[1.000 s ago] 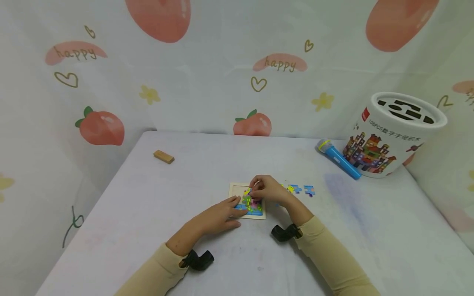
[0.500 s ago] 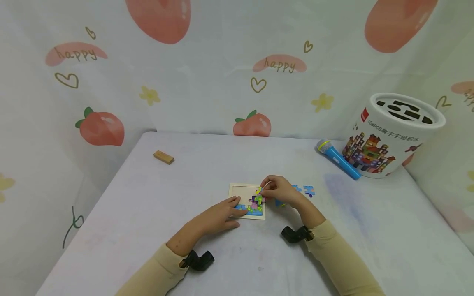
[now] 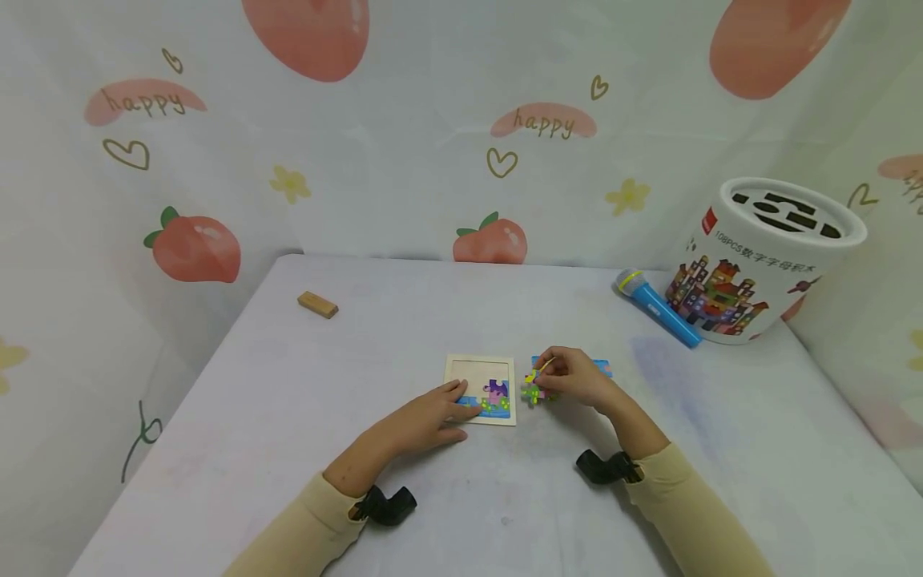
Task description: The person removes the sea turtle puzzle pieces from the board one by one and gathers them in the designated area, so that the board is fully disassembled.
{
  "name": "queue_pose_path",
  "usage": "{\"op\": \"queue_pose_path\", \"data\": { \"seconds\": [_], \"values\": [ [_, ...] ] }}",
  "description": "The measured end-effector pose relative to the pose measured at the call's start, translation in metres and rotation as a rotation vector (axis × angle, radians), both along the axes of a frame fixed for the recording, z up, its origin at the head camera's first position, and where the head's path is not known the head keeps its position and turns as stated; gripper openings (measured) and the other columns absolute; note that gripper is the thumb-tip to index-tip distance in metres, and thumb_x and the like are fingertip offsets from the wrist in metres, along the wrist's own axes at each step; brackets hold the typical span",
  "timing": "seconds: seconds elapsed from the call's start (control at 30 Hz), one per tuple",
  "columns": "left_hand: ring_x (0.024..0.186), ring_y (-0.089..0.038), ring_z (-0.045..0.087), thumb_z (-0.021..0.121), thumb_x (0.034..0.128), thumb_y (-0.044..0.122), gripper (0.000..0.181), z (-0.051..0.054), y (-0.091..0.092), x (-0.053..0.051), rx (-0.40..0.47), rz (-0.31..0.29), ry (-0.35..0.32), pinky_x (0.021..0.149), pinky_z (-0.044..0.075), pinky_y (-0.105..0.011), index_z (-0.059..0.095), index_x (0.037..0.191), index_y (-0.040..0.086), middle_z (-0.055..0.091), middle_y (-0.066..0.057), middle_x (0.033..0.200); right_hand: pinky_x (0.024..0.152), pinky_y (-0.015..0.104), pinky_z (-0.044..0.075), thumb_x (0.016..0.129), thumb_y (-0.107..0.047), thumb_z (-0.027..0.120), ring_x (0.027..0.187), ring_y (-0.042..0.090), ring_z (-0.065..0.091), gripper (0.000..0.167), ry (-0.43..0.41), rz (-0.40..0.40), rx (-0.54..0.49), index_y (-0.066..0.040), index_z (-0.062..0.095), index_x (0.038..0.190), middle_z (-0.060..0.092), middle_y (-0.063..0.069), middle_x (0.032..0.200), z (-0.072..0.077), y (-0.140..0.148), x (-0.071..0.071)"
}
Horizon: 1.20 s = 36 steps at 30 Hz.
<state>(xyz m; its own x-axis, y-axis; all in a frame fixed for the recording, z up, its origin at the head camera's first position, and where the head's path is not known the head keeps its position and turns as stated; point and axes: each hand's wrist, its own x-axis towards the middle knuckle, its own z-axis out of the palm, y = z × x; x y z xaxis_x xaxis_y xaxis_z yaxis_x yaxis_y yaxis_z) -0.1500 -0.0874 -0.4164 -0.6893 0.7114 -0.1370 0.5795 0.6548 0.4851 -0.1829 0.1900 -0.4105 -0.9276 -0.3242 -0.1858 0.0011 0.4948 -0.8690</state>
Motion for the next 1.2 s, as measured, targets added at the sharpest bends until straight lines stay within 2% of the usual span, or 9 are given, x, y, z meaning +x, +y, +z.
{"op": "queue_pose_path", "data": {
  "seconds": [0.2, 0.7, 1.2],
  "values": [
    [0.141, -0.035, 0.024, 0.062, 0.0897, 0.022, 0.041, 0.0, 0.0, 0.0, 0.006, 0.008, -0.006, 0.11, 0.03, -0.047, 0.057, 0.13, 0.013, 0.031, -0.021, 0.148, 0.071, 0.029, 0.056, 0.089, -0.008, 0.061, 0.071, 0.014, 0.06, 0.025, -0.018, -0.031, 0.019, 0.007, 0.055, 0.108, 0.062, 0.012, 0.086, 0.002, 0.013, 0.002],
    [0.141, -0.034, 0.024, 0.062, 0.0898, 0.023, 0.04, -0.003, 0.001, -0.001, 0.005, 0.013, -0.004, 0.11, 0.03, -0.047, 0.057, 0.129, 0.014, 0.032, -0.019, 0.149, 0.065, 0.025, 0.055, 0.088, -0.009, 0.062, 0.068, 0.012, 0.062, 0.028, -0.003, -0.088, 0.048, 0.01, 0.056, 0.108, 0.065, 0.01, 0.084, -0.002, 0.042, 0.006],
    [0.142, -0.034, 0.023, 0.061, 0.0902, 0.023, 0.04, -0.002, 0.0, -0.001, 0.004, 0.026, -0.017, 0.111, 0.03, -0.047, 0.057, 0.129, 0.014, 0.031, -0.019, 0.149, 0.061, 0.023, 0.053, 0.089, -0.008, 0.062, 0.065, 0.009, 0.06, 0.025, -0.039, -0.122, 0.064, 0.01, 0.057, 0.104, 0.064, 0.003, 0.076, -0.006, 0.055, 0.006]
  ]
}}
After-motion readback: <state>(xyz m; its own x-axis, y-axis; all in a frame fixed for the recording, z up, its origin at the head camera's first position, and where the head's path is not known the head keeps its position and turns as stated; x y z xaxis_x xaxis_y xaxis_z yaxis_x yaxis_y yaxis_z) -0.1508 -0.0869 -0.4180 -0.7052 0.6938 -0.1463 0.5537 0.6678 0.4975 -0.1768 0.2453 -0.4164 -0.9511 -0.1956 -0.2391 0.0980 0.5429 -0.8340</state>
